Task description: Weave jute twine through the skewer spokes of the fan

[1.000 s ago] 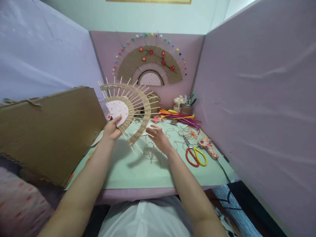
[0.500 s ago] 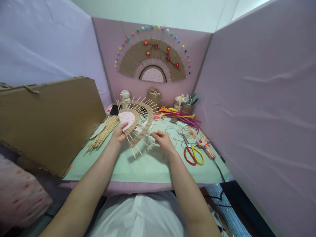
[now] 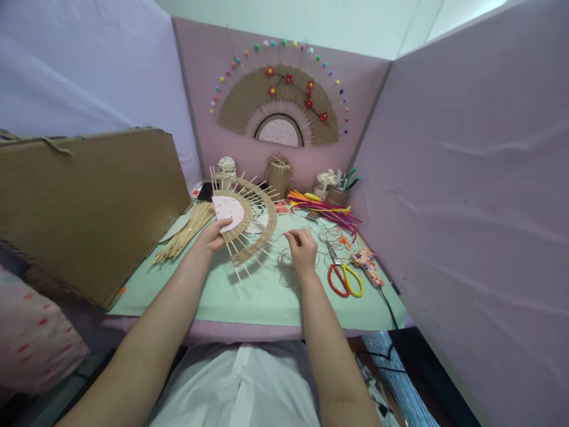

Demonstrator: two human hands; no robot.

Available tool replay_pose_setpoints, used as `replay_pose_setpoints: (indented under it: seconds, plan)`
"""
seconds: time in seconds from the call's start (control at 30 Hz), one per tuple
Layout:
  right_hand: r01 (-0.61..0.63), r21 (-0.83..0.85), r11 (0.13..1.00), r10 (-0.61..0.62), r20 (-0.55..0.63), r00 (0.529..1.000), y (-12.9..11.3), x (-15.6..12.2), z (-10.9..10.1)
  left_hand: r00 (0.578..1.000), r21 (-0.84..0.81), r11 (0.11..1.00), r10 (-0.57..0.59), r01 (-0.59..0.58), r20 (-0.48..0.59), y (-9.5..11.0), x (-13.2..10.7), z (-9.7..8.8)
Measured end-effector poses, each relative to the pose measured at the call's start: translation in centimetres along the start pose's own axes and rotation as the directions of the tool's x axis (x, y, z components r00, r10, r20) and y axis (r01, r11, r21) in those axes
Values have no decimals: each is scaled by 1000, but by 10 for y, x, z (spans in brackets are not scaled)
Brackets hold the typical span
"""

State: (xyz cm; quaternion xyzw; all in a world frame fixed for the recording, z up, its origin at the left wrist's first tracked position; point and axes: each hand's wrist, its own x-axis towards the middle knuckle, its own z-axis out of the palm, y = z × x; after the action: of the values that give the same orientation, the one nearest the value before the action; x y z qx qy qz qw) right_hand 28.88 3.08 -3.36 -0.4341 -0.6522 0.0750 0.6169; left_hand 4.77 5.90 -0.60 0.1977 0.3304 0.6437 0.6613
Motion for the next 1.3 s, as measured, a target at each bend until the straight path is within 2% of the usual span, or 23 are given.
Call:
replay_pose_setpoints:
  seconds: [0.13, 0.27, 0.37, 0.47, 0.6, 0.87, 1.0, 1.13, 1.3]
  plan:
    - [-126, 93, 988, 126, 11, 992, 8, 5, -9, 998, 55, 998, -25, 21, 58, 3, -3, -1]
    - [-276, 192, 942, 275, 31, 961, 12, 6, -9, 993, 61, 998, -37, 31, 108, 7, -6, 0]
    - [-333, 218, 917, 323, 82, 943, 9, 6, -5, 991, 66, 998, -31, 23, 133, 5, -7, 1]
    - [-362, 212, 908, 337, 142, 931, 6, 4, -1, 984, 88, 994, -84, 70, 158, -3, -10, 3]
    - [-344, 209, 915, 320, 143, 937, 4, 1, 4, 972, 99, 984, -164, 149, 170, -14, -16, 7]
    - [-326, 213, 921, 321, 58, 945, 7, 0, 1, 990, 73, 994, -84, 76, 115, 0, -19, 2]
    - [-253, 158, 955, 257, -9, 966, 8, 0, 0, 990, 105, 992, -78, 66, 118, 3, -22, 0]
    - [-133, 38, 990, 136, -73, 988, 9, 1, -4, 989, 126, 991, -67, 51, 130, 3, -21, -2]
    - [-57, -41, 998, 55, -61, 997, 10, 3, -8, 991, 142, 990, -10, -9, 136, 5, -19, -6]
